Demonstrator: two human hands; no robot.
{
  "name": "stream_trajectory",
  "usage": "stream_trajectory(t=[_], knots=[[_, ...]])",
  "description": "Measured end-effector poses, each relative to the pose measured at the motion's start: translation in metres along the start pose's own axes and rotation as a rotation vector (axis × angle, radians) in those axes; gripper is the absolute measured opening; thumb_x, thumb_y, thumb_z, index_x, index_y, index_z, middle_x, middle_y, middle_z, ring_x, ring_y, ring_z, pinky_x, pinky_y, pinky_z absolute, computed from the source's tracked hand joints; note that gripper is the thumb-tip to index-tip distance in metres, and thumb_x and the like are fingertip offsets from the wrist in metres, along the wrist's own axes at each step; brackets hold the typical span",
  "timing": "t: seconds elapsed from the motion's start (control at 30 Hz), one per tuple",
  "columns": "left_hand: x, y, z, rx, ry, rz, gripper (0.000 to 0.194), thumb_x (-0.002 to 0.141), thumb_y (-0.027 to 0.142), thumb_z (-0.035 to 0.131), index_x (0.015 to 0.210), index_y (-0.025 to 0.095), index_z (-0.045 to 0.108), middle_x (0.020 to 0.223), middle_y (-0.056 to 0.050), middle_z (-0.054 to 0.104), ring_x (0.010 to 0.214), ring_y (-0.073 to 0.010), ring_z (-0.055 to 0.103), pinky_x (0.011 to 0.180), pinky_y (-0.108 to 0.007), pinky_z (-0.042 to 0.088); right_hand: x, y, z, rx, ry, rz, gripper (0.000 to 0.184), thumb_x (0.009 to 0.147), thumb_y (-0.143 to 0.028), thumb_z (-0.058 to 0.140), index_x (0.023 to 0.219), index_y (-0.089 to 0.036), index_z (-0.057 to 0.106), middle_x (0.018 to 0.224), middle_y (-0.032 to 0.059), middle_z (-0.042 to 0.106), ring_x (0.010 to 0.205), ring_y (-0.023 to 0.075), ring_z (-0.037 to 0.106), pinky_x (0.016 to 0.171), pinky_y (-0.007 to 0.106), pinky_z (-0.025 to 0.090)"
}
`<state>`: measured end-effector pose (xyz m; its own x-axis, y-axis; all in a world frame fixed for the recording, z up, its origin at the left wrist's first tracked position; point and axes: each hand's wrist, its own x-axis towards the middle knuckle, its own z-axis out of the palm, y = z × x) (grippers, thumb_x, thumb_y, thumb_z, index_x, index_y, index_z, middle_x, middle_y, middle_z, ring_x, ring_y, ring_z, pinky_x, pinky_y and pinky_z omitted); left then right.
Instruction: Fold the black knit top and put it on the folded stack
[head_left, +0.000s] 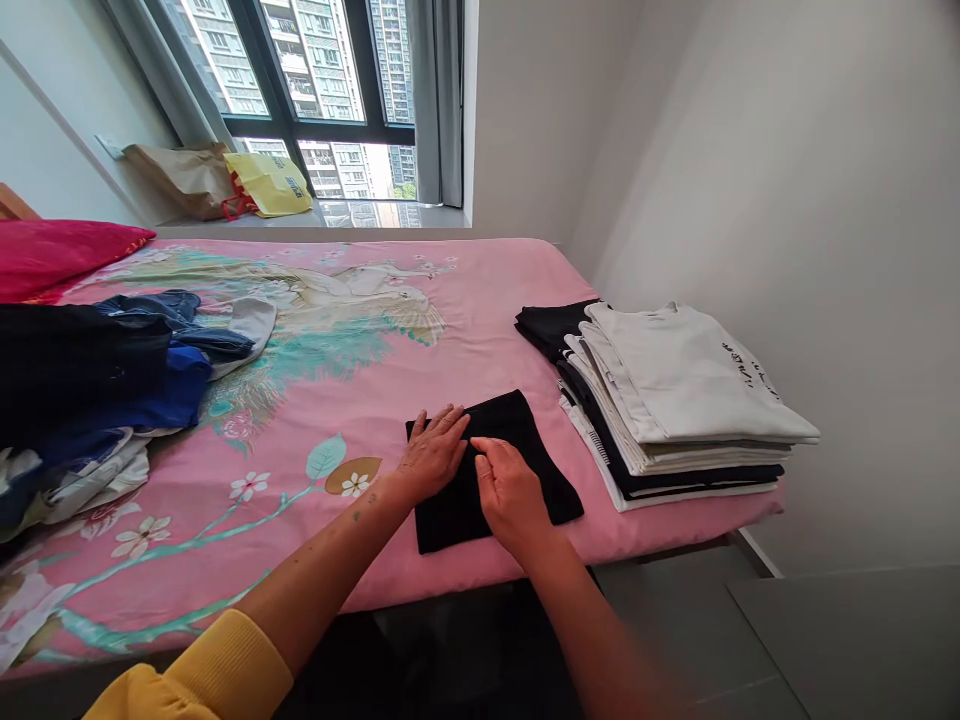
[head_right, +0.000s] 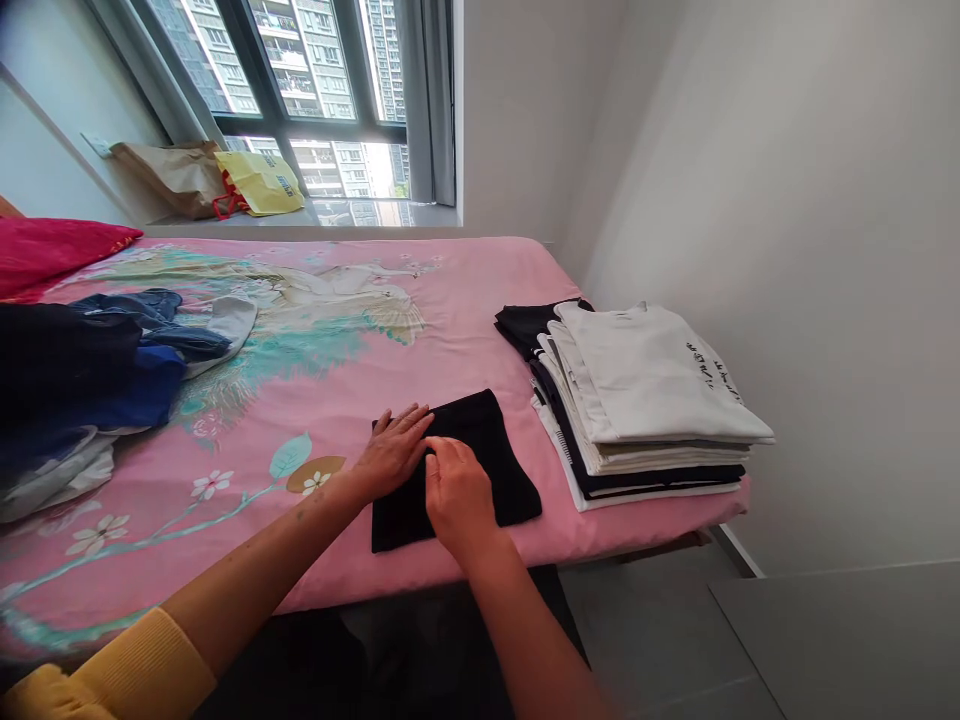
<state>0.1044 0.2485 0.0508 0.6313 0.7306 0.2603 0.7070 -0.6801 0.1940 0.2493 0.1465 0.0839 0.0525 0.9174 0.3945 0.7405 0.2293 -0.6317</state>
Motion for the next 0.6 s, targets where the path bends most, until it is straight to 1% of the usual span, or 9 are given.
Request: stream_trajectory(t=[0.07,0.13,0.17,0.23,0.3,0.37,0.43,0.5,0.6], knots=[[-0.009,0.002,0.010,0.031,-0.083,-0.056,0.051,0.089,0.030,0.037,0.139,0.022,0.037,0.148,-0.007,0.032,0.138,-0.0248,0.022,0.111,-0.054,0.006,0.017,-0.002,0.019,-0.050,-0.129,-0.060,0.044,0.095,-0.032,0.030,0.132,-0.014,0.045,0.135,0.0086,0.048,0.130,0.0188,0.035,0.111,0.038,0.021],[-0.015,-0.003,0.021,0.044,-0.115,-0.166,0.053,0.089,0.032,0.036,0.141,0.022,0.034,0.149,-0.007,0.029,0.139,-0.0254,0.020,0.111,-0.055,0.006,0.030,0.008,0.041,-0.134,-0.282,-0.016,0.050,0.095,-0.037,0.029,0.138,-0.013,0.038,0.144,0.0086,0.037,0.137,0.0214,0.023,0.113,0.044,0.011],[-0.017,-0.007,0.026,0.047,-0.099,-0.232,0.053,0.090,0.032,0.035,0.141,0.021,0.034,0.149,-0.007,0.029,0.139,-0.0251,0.020,0.111,-0.054,0.008,0.033,0.016,0.052,-0.171,-0.345,0.017,0.052,0.095,-0.039,0.028,0.139,-0.013,0.036,0.147,0.0083,0.033,0.138,0.0220,0.020,0.113,0.046,0.009],[-0.023,-0.015,0.032,0.048,-0.021,-0.370,0.053,0.091,0.033,0.032,0.141,0.016,0.033,0.149,-0.010,0.028,0.139,-0.0249,0.020,0.111,-0.051,0.014,0.035,0.032,0.067,-0.230,-0.399,0.044,0.054,0.095,-0.041,0.025,0.141,-0.014,0.034,0.149,0.0069,0.026,0.140,0.0213,0.015,0.113,0.046,0.007],[-0.032,-0.020,0.033,0.057,0.076,-0.514,0.055,0.091,0.033,0.031,0.140,0.008,0.034,0.147,-0.015,0.031,0.138,-0.0266,0.023,0.111,-0.048,0.018,0.032,0.044,0.076,-0.265,-0.371,0.025,0.055,0.095,-0.042,0.023,0.142,-0.015,0.032,0.150,0.0050,0.022,0.140,0.0197,0.011,0.114,0.045,0.005],[-0.046,-0.021,0.029,0.066,0.138,-0.611,0.055,0.091,0.035,0.032,0.136,0.004,0.040,0.142,-0.019,0.038,0.135,-0.0288,0.029,0.110,-0.047,0.020,0.027,0.049,0.079,-0.276,-0.323,0.004,0.055,0.096,-0.043,0.021,0.142,-0.015,0.031,0.151,0.0043,0.022,0.141,0.0186,0.010,0.114,0.043,0.005],[-0.062,-0.017,0.023,0.053,0.165,-0.624,0.052,0.090,0.042,0.036,0.125,0.008,0.053,0.137,-0.018,0.046,0.130,-0.0300,0.036,0.108,-0.047,0.023,0.024,0.049,0.080,-0.275,-0.284,-0.006,0.055,0.096,-0.043,0.020,0.142,-0.014,0.032,0.150,0.0044,0.024,0.140,0.0181,0.011,0.114,0.042,0.006],[-0.075,-0.009,0.016,0.008,0.180,-0.616,0.046,0.085,0.048,0.043,0.111,0.015,0.063,0.127,-0.014,0.055,0.121,-0.0303,0.045,0.104,-0.046,0.030,0.023,0.048,0.081,-0.270,-0.253,-0.008,0.054,0.096,-0.042,0.021,0.141,-0.015,0.033,0.150,0.0044,0.026,0.140,0.0176,0.012,0.114,0.041,0.007],[-0.079,0.004,0.005,-0.167,0.181,-0.690,0.037,0.077,0.048,0.055,0.090,0.016,0.067,0.100,-0.012,0.065,0.101,-0.0293,0.056,0.091,-0.044,0.040,0.022,0.045,0.081,-0.254,-0.218,0.007,0.052,0.096,-0.039,0.022,0.140,-0.015,0.036,0.148,0.0044,0.030,0.139,0.0167,0.015,0.114,0.040,0.009]])
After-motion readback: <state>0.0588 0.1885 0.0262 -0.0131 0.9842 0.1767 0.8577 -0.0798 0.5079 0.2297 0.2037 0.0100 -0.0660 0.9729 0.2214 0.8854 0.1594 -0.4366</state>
